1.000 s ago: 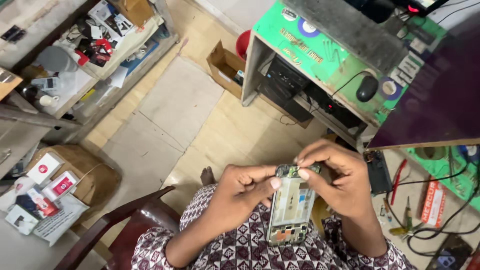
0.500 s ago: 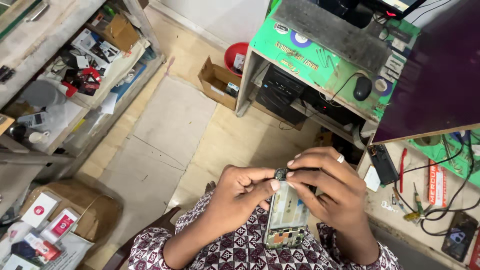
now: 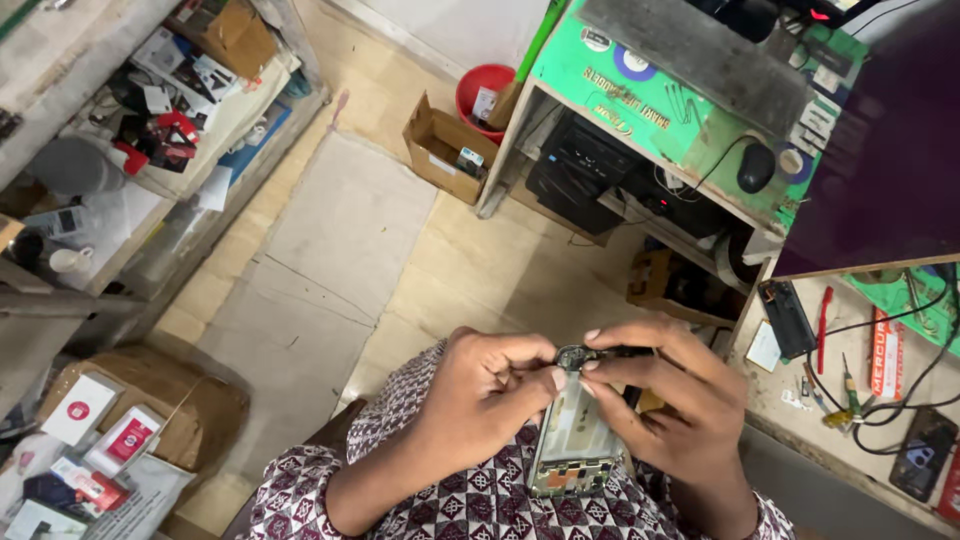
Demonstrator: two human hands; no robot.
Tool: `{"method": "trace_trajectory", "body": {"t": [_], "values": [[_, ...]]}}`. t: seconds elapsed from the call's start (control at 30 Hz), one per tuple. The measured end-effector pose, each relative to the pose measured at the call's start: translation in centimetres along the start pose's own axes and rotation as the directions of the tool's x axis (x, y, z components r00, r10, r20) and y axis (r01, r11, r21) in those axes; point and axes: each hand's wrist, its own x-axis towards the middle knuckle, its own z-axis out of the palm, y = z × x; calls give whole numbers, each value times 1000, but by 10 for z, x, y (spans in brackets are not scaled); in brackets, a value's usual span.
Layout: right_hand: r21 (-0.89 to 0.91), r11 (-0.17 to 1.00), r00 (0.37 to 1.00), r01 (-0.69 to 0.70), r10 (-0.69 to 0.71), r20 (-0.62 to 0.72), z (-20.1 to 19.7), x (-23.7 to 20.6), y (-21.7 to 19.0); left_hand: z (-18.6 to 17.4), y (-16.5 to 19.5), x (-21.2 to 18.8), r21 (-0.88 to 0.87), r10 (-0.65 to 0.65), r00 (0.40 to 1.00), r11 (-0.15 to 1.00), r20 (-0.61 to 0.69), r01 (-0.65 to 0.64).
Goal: The person sits on a chair and repairs a smartphone, prying the back cover off the phone body by hand and separating the frame. They use a screwdriver to work on the exposed internals, handle the battery, and hold the opened phone while working on its components.
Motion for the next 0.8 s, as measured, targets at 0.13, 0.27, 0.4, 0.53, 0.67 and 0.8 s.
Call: {"method": "trace_trajectory", "body": {"t": [0.13,0.27,0.4,0.53,0.67,0.8], "values": [[15,1000,1000,-23,23,-1,5,-3,-9,-4,2,-6,81,92,996,993,-19,-90],[31,999,1000,-15,15,7,1,-5,-9,2,0,-5,82,118,993,990,-26,-115],[59,995,996,85,-82,-40,-12,-6,-4,18,-6,-1,63,98,994,993,-40,-95],[117,988,993,102,-95,-66,-50,-15,-1,41,-16,9,124,110,991,987,-71,-101],[457,887,987,-63,-13,162,-98,-37,7,70,-27,22,-28,78,996,996,-50,-79],[594,804,969,-31,-121,214,-127,-58,16,98,-34,33,-36,54,995,998,-87,-57]]}}
